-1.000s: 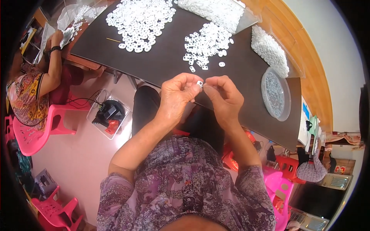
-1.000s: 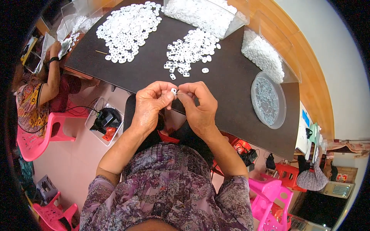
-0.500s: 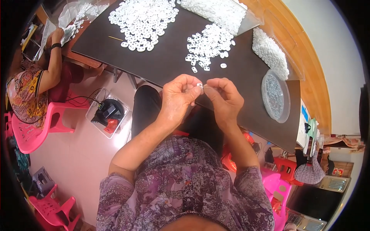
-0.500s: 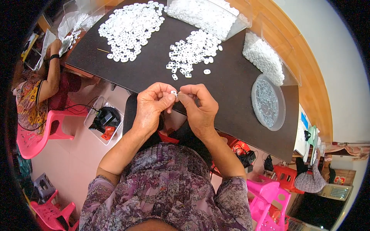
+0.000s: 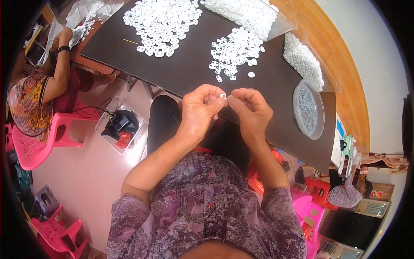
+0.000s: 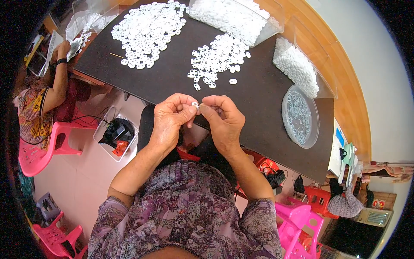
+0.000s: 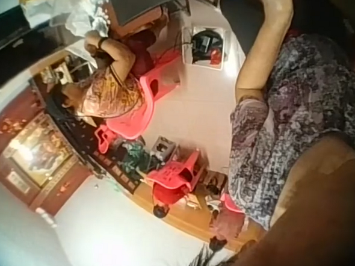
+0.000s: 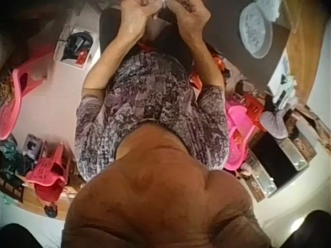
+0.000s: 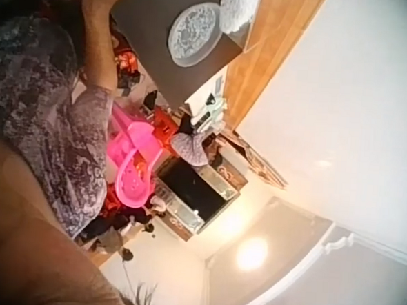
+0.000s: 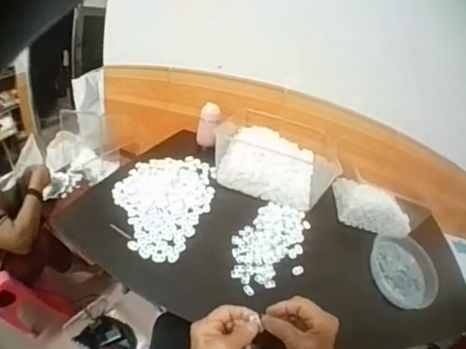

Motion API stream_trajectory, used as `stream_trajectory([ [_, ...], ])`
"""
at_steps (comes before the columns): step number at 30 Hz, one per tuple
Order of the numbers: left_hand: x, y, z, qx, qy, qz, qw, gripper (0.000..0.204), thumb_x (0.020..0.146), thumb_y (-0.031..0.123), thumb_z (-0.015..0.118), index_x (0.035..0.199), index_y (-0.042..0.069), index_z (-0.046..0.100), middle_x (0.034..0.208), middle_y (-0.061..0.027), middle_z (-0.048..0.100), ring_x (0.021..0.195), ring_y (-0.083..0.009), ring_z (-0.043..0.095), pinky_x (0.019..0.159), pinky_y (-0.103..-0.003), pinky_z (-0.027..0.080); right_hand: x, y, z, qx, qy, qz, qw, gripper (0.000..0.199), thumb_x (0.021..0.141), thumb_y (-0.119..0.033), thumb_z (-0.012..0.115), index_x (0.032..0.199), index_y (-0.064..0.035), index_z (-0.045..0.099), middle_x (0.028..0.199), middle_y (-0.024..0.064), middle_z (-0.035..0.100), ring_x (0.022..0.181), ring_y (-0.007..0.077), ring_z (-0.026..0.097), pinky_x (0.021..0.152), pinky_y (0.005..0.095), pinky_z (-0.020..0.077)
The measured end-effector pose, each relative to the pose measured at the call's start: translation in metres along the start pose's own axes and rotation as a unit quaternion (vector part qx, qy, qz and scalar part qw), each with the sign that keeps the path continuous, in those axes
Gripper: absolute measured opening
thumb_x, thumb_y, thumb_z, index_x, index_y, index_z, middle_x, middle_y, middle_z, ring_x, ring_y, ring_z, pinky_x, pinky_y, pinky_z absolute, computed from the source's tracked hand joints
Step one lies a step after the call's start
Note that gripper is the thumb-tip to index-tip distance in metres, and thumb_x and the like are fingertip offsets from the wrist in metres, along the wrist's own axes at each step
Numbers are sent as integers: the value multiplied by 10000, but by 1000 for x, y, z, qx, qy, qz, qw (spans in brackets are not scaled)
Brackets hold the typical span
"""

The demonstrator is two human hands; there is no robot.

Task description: Assembling small white plastic components by inserting metal pins into them.

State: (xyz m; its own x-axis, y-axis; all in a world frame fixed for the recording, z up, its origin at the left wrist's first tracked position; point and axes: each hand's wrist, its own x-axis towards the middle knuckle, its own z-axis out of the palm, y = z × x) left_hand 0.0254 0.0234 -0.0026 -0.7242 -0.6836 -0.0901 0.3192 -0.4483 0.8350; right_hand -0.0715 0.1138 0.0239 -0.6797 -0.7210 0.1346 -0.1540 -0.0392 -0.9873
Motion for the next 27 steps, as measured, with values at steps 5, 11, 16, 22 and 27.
stream_trajectory([
  [5,0,0,1,18,4,-3,1000,43,855,15,597,885,-15,598,753,-39,620,572,-57,490,513,-180,397,0,3,-1,-1,-4,-5,1000,179,795,19,654,968,29,610,900,55,629,817,102,596,756,218,476],
  [11,-1,-3,3,26,17,11,999,42,843,3,592,883,4,607,704,6,594,556,-17,464,481,-170,371,0,5,0,-39,-1,-25,999,157,795,39,644,949,31,614,871,27,606,804,91,576,740,209,462],
  [16,-3,-8,5,117,44,75,989,20,840,5,593,845,10,611,662,32,556,578,-12,468,490,-178,373,6,10,-4,-106,-35,-108,988,123,785,57,631,904,31,614,811,3,573,766,78,553,698,197,442],
  [22,-3,-4,3,47,38,34,998,41,859,29,598,890,8,614,759,23,598,617,-10,480,534,-158,381,13,8,-3,-200,-48,-158,966,99,796,18,621,895,14,611,792,11,574,739,76,544,672,204,435],
  [27,-2,-8,3,75,50,67,994,58,859,37,607,907,7,621,784,20,608,645,-11,497,546,-154,388,14,9,-2,-252,-43,-181,950,64,818,-9,609,881,3,601,793,32,581,735,94,547,673,224,442],
])
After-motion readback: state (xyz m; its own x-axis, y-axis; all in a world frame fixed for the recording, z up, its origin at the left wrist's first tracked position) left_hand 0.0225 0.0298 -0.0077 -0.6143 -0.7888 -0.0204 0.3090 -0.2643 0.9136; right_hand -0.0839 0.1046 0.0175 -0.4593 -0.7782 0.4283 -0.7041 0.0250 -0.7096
